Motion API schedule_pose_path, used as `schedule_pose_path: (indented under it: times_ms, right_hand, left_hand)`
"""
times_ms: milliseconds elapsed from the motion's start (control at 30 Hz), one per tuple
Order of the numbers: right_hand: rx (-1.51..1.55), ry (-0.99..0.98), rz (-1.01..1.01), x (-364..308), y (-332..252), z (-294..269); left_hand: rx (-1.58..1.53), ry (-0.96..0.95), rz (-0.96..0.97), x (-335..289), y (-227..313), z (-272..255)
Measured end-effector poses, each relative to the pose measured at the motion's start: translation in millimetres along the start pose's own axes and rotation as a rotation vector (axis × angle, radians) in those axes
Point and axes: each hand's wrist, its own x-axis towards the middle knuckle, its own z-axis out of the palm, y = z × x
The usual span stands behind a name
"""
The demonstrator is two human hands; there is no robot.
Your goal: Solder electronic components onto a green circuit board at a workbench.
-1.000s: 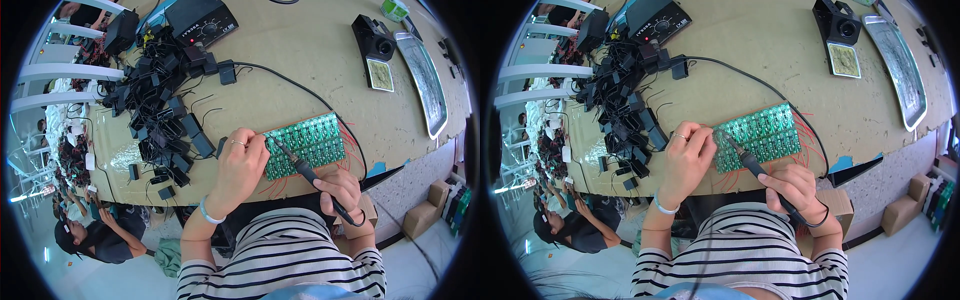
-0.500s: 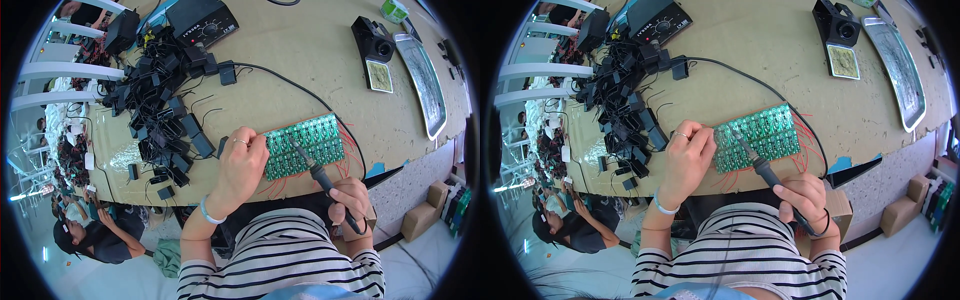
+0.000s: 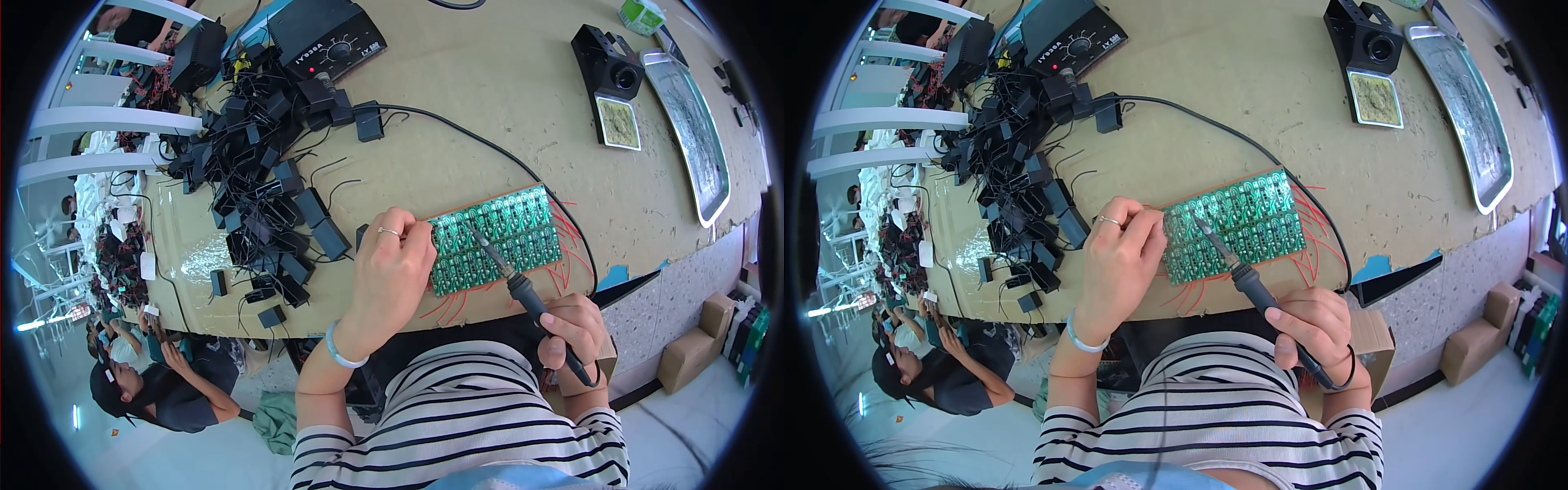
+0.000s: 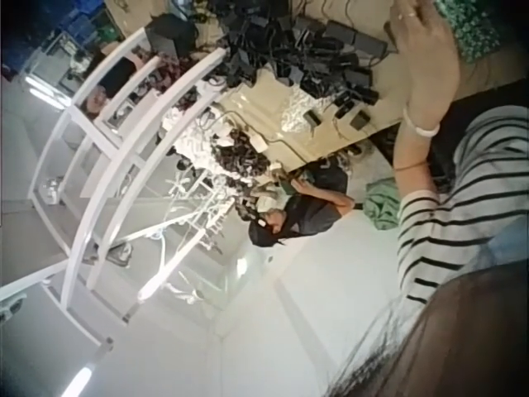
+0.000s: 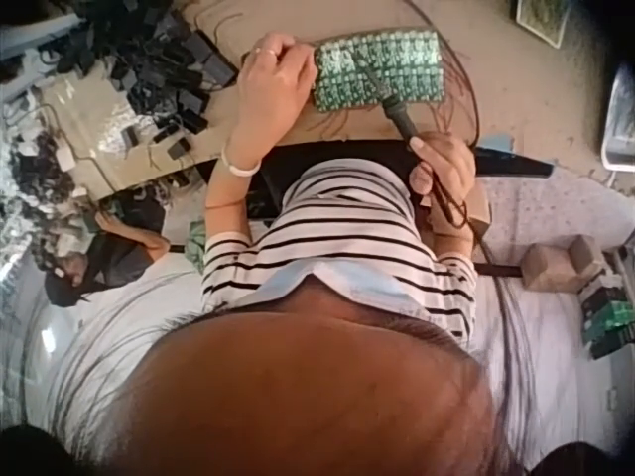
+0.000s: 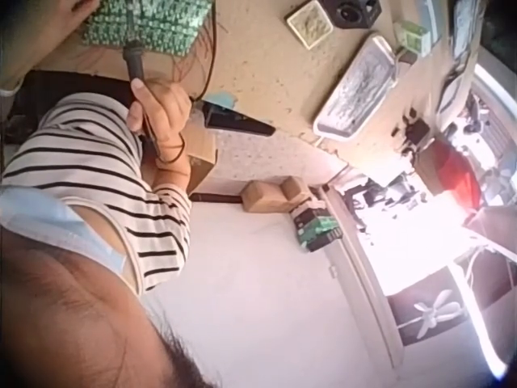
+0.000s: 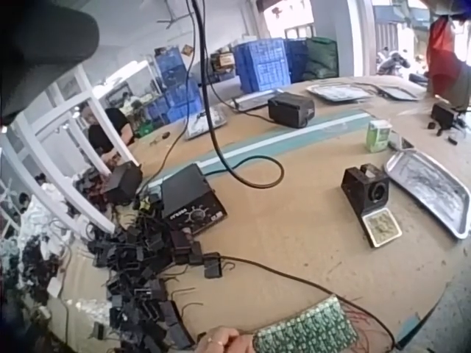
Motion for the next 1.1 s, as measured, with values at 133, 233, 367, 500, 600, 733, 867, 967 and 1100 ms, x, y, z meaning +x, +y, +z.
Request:
schedule_pose_path:
  times_ms: [133, 233, 367, 500, 600, 733, 867, 967, 1100]
  right_hand:
    - [-0.004, 0.007, -0.004, -1, -2, 0]
    - [-0.005, -0.002, 0.025, 1, -5, 1]
    - [0.019, 0.009, 0.007, 0, -3, 2]
    - [-0.045, -0.038, 0.021, -3, -10, -18]
    - [0.067, -0.150, -0.007, 5, 5, -15]
    - [0.089, 0.175, -0.160, 10, 6, 21]
    - [0.106, 0.321, -0.151, 0, 5, 28]
    - [0.177, 0.347, -0.097, 2, 4, 33]
    - [0.161, 0.088, -0.064, -9, 3, 6]
  left_hand:
    - [0.009, 0.004, -0.011, -1, 1, 0]
    - [0.027, 0.009, 0.006, -4, -2, -3]
    - [-0.030, 0.124, -0.095, -7, 4, -14]
    - [-0.217, 0.278, -0.140, -24, 2, -4]
    - [-0.046, 0.161, -0.063, -43, -9, -5]
    - [-0.087, 0.251, -0.036, -63, -26, -10]
    - [0.038, 0.157, 0.133, -28, -7, -16]
    - [-0.013, 0.004, 0.112, -28, -12, -16]
    - [-0.069, -0.007, 0.040, -23, 6, -6]
